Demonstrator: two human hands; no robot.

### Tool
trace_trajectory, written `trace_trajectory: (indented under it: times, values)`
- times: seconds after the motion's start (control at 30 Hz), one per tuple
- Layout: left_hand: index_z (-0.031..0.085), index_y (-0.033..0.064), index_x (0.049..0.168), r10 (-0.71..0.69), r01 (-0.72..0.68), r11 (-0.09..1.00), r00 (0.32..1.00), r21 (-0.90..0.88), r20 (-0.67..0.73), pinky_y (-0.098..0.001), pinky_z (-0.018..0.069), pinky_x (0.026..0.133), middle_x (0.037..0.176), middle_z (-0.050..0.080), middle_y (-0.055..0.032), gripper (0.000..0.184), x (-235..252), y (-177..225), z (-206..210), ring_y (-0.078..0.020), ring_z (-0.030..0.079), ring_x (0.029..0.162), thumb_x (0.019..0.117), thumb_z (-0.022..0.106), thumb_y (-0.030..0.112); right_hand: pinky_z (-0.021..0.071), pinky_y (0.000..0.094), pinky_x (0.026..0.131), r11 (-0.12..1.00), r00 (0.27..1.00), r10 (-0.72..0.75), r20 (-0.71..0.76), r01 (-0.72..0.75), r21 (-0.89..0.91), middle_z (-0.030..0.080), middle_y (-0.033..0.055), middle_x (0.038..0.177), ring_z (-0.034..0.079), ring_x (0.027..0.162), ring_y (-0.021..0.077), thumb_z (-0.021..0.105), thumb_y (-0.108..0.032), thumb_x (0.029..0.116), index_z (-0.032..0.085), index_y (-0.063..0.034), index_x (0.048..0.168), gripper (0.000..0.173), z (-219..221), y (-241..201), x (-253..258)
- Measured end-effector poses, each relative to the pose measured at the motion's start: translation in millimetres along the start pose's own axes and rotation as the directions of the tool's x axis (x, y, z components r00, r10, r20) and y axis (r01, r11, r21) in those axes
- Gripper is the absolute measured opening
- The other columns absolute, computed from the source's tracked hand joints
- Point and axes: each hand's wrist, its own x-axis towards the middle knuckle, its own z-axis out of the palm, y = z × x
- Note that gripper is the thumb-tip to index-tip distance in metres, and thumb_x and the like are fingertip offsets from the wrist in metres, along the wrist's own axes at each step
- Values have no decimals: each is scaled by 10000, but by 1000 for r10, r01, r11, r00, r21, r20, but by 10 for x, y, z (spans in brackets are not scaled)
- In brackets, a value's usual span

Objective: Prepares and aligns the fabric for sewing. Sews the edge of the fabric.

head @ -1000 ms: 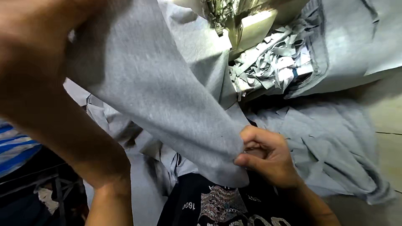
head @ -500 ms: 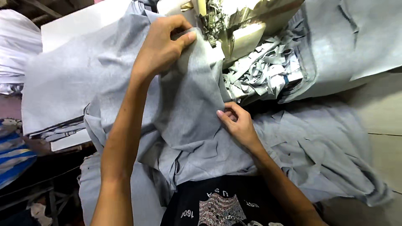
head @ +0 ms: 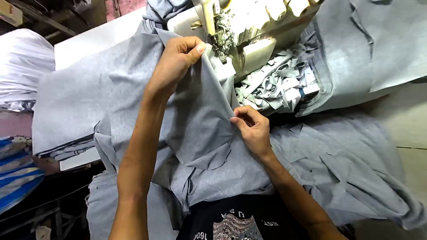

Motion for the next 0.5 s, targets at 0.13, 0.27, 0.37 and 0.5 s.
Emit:
trace_trajectory:
  times: [0.13, 0.27, 0.37, 0.5]
  values:
    - [668, 70, 1028, 128, -126, 990, 992, 62, -19, -182, 502, 729, 869, 637, 49, 123, -30, 3, 117, 4, 595, 781, 1041, 566, 136, 521, 179, 639, 998, 998, -52, -32, 51, -34, 681, -1, 899, 597, 720, 25, 733, -138, 946, 694, -43, 1012, 122, -23, 21, -94]
    - [705, 81, 1066, 229, -202, 947, 970, 250, -83, -208, 525, 814, 972, 702, 20, 128, -82, -1, 306, -17, 645, 890, 1014, 627, 169, 497, 158, 628, 993, 996, -76, -39, 72, -91, 671, 6, 878, 575, 708, 3, 723, -172, 963, 690, -24, 1004, 157, -81, -11, -203]
    - [740, 136, 1088, 282, -195, 865, 951, 462, -128, -340, 492, 932, 1039, 723, 4, 158, -99, -69, 453, -128, 642, 1037, 1006, 642, 228, 488, 149, 631, 992, 996, -75, -42, 70, -102, 673, 5, 869, 570, 708, -7, 716, -166, 965, 688, -15, 996, 157, -102, 5, -272]
    - [712, 137, 1112, 353, -171, 744, 921, 646, -162, -427, 475, 861, 990, 707, -27, 176, -126, -103, 559, -234, 630, 973, 993, 660, 255, 464, 155, 596, 990, 997, -44, -57, 36, -136, 645, 0, 828, 540, 664, 2, 695, -181, 979, 689, -21, 1013, 164, -93, 69, -265]
